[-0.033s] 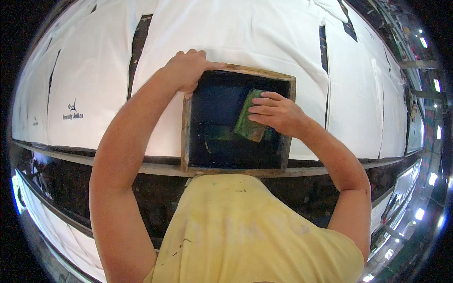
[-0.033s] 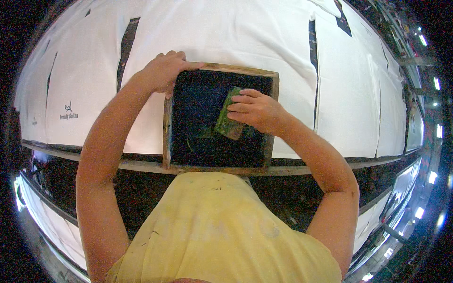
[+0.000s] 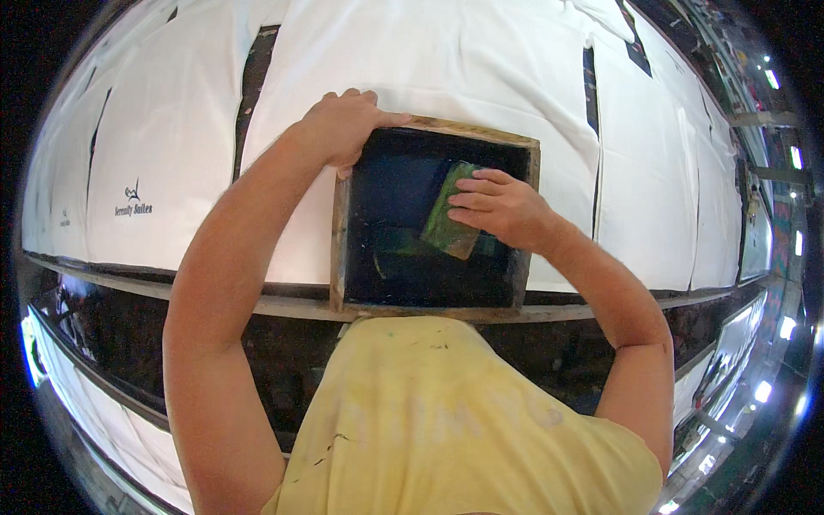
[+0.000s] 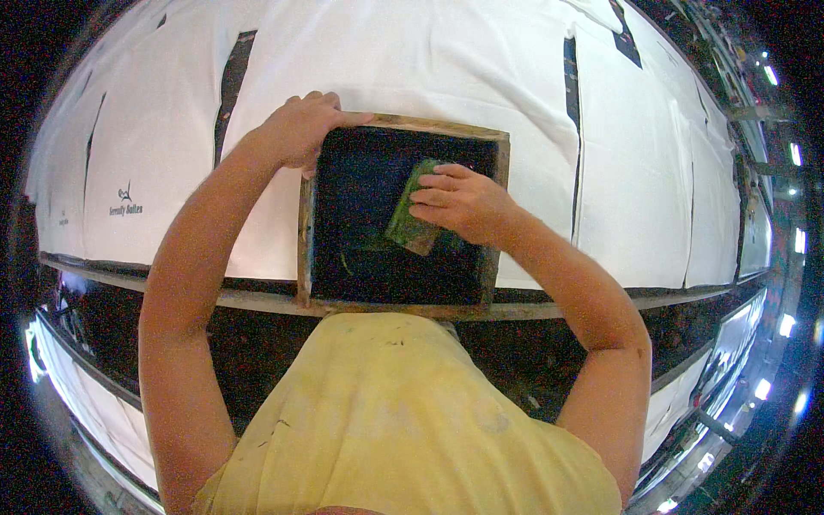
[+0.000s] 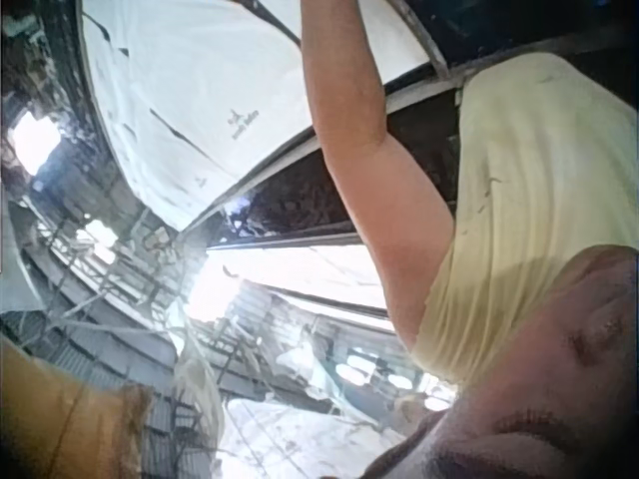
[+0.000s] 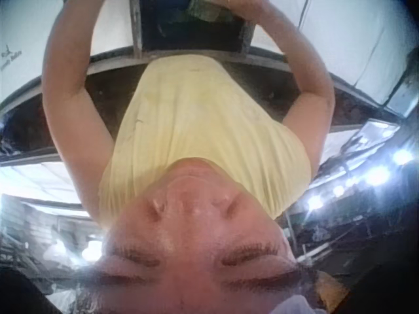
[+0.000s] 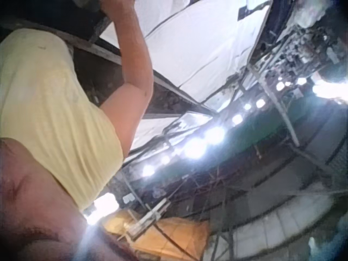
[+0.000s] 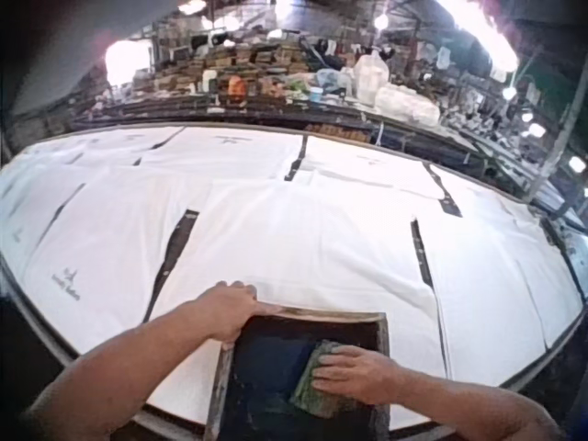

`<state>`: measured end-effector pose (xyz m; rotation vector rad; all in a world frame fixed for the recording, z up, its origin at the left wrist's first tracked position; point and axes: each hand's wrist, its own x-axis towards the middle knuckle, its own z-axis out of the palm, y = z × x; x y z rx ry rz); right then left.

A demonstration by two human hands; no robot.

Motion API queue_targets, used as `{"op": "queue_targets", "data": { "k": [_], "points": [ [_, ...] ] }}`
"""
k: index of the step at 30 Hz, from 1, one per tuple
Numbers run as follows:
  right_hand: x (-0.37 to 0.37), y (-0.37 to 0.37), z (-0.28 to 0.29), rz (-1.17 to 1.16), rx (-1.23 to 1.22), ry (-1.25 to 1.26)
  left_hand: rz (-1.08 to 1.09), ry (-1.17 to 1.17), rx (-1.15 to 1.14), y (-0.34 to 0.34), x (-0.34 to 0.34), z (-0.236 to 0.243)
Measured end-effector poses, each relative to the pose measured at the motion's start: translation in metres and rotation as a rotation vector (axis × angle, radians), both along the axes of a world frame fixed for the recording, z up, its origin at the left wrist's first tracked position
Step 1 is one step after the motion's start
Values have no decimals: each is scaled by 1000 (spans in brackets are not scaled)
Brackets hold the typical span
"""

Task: The person uses a squeegee to pull ink across a screen printing frame placed over a white t-shirt. The person repeatedly repositions the frame and scrapes the ink to transfer the 'Serenity Suites' logo onto the fabric.

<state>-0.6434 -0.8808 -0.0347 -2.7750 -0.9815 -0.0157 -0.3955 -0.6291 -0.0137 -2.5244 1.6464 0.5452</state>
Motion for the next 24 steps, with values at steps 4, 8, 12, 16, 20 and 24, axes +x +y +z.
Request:
{"op": "queue_targets", "data": {
  "k": [4, 8, 12, 16, 20, 24],
  "points": [
    [-6, 54, -7, -68, 26, -106, -4, -32, 12, 4, 2, -6],
    [-11, 107, -18, -331, 20, -225, -11, -54, 30, -2, 6, -1],
    [2, 124, -21, -592, 3, -209, -31, -54, 30, -2, 8, -2],
    [25, 116, -14, -709, 4, -166, 29, -62, 141, -12, 1, 8],
    [47, 100, -9, -701, -32, -145, 3, -39, 86, -9, 4, 10],
    [61, 88, 15, -770, 71, 4, 30, -19, 137, -10, 3, 19]
  ]
}}
